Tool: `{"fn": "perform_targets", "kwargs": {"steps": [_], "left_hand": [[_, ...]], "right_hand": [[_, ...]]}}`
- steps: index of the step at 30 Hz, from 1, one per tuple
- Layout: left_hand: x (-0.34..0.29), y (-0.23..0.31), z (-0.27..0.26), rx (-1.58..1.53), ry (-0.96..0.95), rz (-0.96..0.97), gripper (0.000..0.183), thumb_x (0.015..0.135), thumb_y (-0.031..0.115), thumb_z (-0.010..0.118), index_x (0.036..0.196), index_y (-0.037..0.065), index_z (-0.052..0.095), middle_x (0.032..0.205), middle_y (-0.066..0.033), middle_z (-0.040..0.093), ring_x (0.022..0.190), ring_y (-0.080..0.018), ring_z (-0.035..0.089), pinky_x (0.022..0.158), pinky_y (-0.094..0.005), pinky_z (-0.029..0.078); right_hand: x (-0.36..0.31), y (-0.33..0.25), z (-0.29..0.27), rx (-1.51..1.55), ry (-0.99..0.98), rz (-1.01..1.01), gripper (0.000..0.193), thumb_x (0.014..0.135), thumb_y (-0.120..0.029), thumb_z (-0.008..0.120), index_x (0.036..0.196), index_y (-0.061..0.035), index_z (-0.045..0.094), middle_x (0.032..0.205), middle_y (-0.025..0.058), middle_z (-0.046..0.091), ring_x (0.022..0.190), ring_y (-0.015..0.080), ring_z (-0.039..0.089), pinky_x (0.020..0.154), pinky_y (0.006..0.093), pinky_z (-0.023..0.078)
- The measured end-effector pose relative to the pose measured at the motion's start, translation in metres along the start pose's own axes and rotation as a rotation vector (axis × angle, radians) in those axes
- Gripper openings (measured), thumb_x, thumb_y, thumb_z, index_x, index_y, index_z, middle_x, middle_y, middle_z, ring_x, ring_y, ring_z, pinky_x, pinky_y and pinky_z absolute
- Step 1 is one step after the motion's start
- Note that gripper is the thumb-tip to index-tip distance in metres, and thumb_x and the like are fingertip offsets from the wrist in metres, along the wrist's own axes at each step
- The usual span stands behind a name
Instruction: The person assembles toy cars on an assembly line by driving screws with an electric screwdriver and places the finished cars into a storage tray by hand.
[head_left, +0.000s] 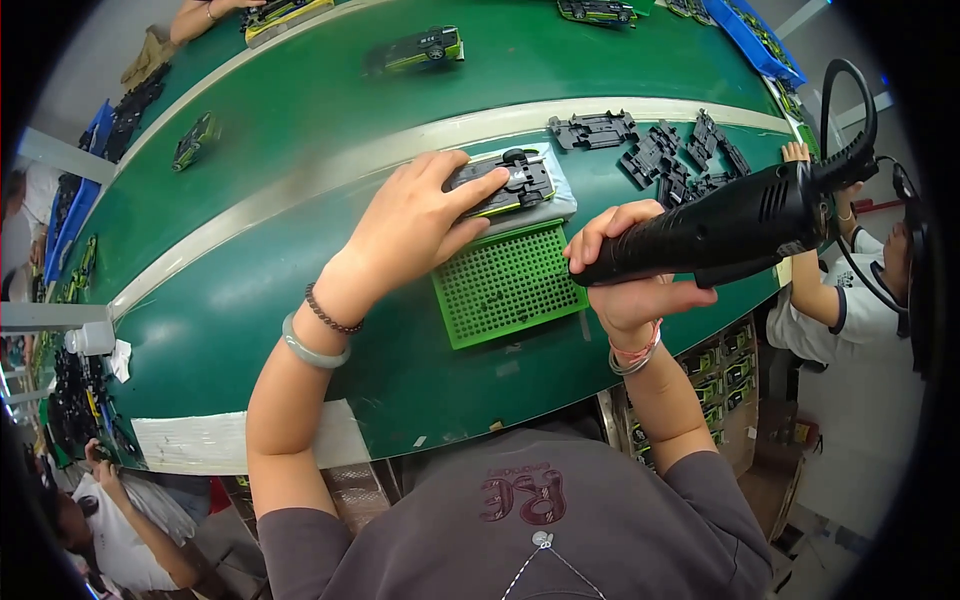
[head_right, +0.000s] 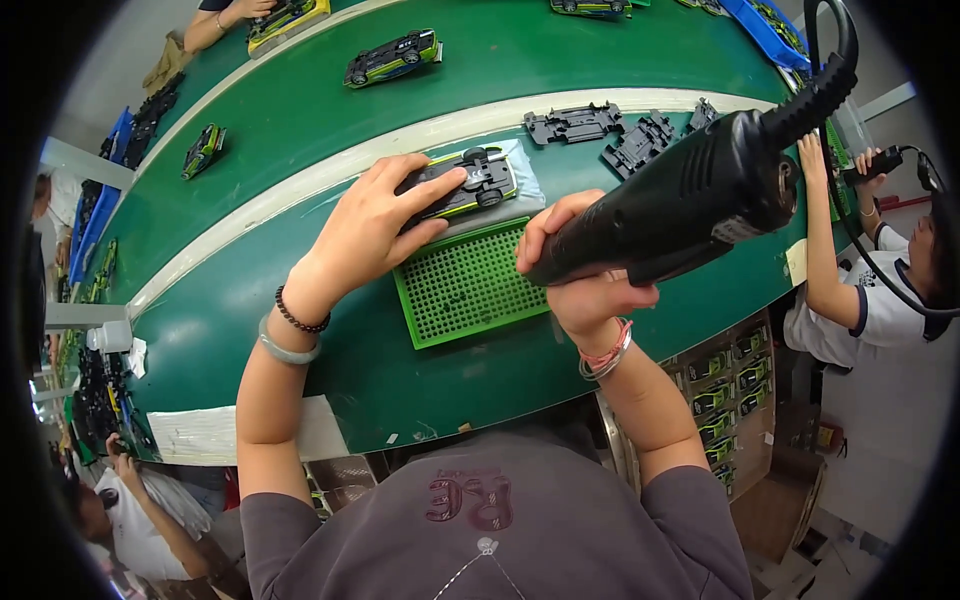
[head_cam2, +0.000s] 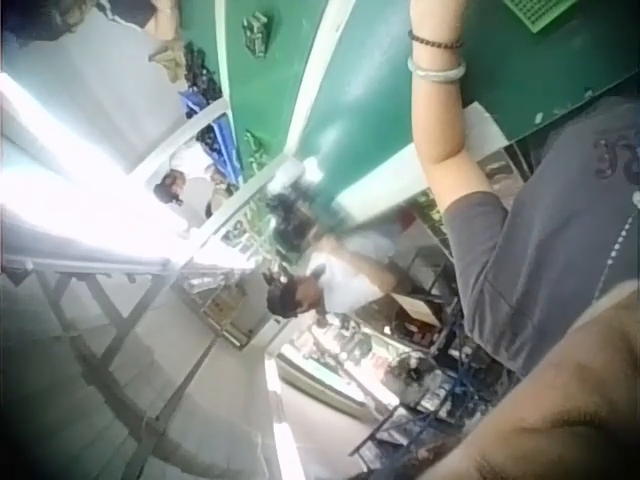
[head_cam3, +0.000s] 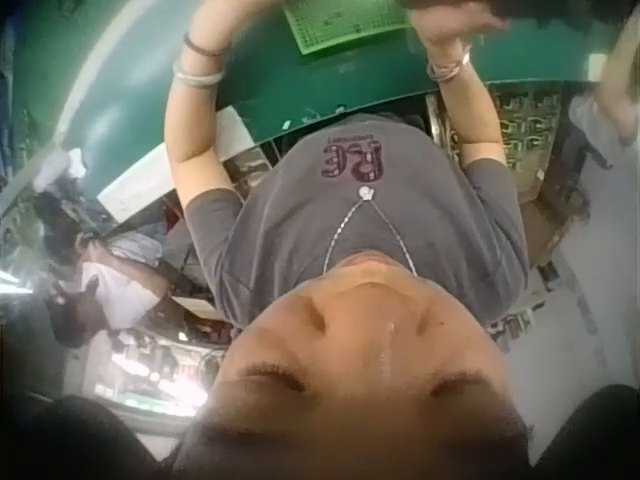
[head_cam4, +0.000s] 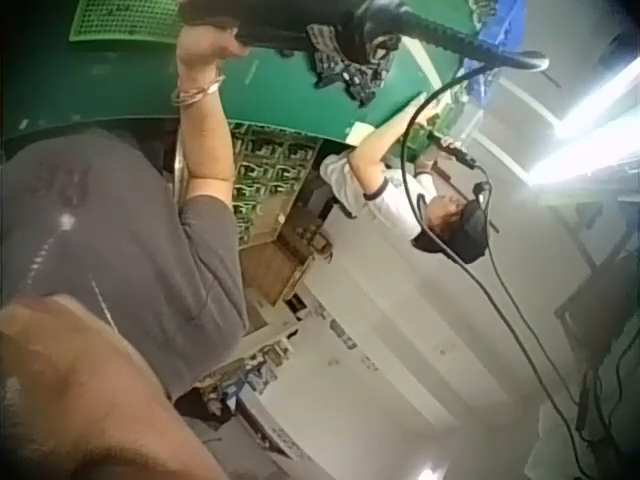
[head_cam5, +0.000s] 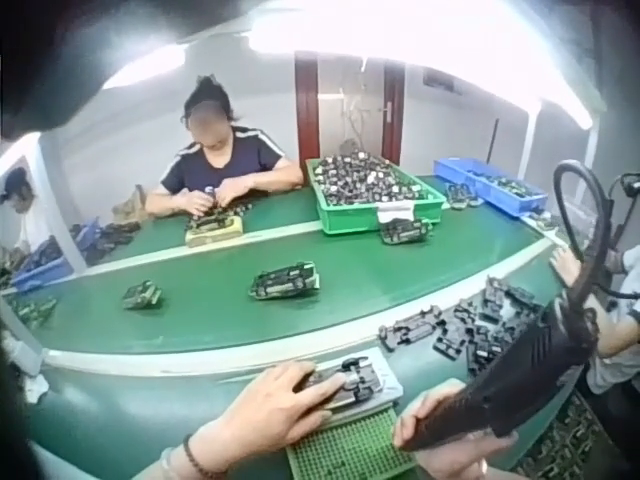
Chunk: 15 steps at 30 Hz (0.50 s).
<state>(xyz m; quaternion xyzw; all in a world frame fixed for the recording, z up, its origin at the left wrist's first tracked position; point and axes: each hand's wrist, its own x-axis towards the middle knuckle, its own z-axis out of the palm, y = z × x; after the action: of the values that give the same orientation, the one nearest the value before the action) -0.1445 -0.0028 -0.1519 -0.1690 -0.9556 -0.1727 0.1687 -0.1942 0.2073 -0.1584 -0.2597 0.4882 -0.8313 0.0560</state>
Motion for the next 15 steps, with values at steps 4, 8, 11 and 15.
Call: {"fn": "perform_targets", "kwargs": {"steps": [4, 8, 11, 15], "left_hand": [[0.0001, -0.0006, 0.0016, 0.009, 0.004, 0.004, 0.048, 0.076, 0.019, 0.065, 0.122, 0.017, 0.052, 0.11, -0.0153, 0.05, 0.099, -0.0318, 0.05, 0.084, -0.0392, 0.044], [0.0014, -0.0002, 0.0016, 0.014, 0.0, 0.004, 0.047, 0.077, 0.019, 0.065, 0.122, 0.017, 0.052, 0.111, -0.0158, 0.05, 0.099, -0.0321, 0.05, 0.084, -0.0393, 0.043], [0.0009, 0.0023, -0.0003, 0.025, -0.004, -0.002, 0.048, 0.077, 0.019, 0.064, 0.123, 0.017, 0.052, 0.111, -0.016, 0.05, 0.099, -0.0322, 0.05, 0.085, -0.0393, 0.043], [0.001, 0.0005, 0.0004, 0.027, -0.001, 0.008, 0.047, 0.077, 0.019, 0.064, 0.122, 0.016, 0.052, 0.11, -0.0161, 0.05, 0.099, -0.0322, 0.05, 0.085, -0.0393, 0.043]], "right_hand": [[-0.0029, 0.0035, 0.0009, -0.087, 0.005, -0.032, 0.098, 0.053, -0.094, 0.019, 0.084, -0.0043, 0.042, 0.058, 0.0079, 0.048, 0.047, 0.0165, 0.048, 0.047, 0.0277, 0.043], [-0.0029, 0.0055, 0.0026, -0.149, 0.013, -0.015, 0.098, 0.053, -0.093, 0.021, 0.085, -0.0036, 0.043, 0.058, 0.008, 0.048, 0.047, 0.0168, 0.048, 0.046, 0.0275, 0.043], [-0.0015, 0.0033, 0.0043, -0.158, 0.019, 0.053, 0.098, 0.053, -0.094, 0.022, 0.085, -0.0034, 0.043, 0.058, 0.008, 0.048, 0.048, 0.0167, 0.048, 0.046, 0.0277, 0.043], [0.0009, 0.0011, 0.0024, -0.101, 0.005, 0.047, 0.099, 0.052, -0.094, 0.021, 0.085, -0.0037, 0.043, 0.059, 0.0079, 0.048, 0.048, 0.0167, 0.048, 0.047, 0.0285, 0.043]]}}
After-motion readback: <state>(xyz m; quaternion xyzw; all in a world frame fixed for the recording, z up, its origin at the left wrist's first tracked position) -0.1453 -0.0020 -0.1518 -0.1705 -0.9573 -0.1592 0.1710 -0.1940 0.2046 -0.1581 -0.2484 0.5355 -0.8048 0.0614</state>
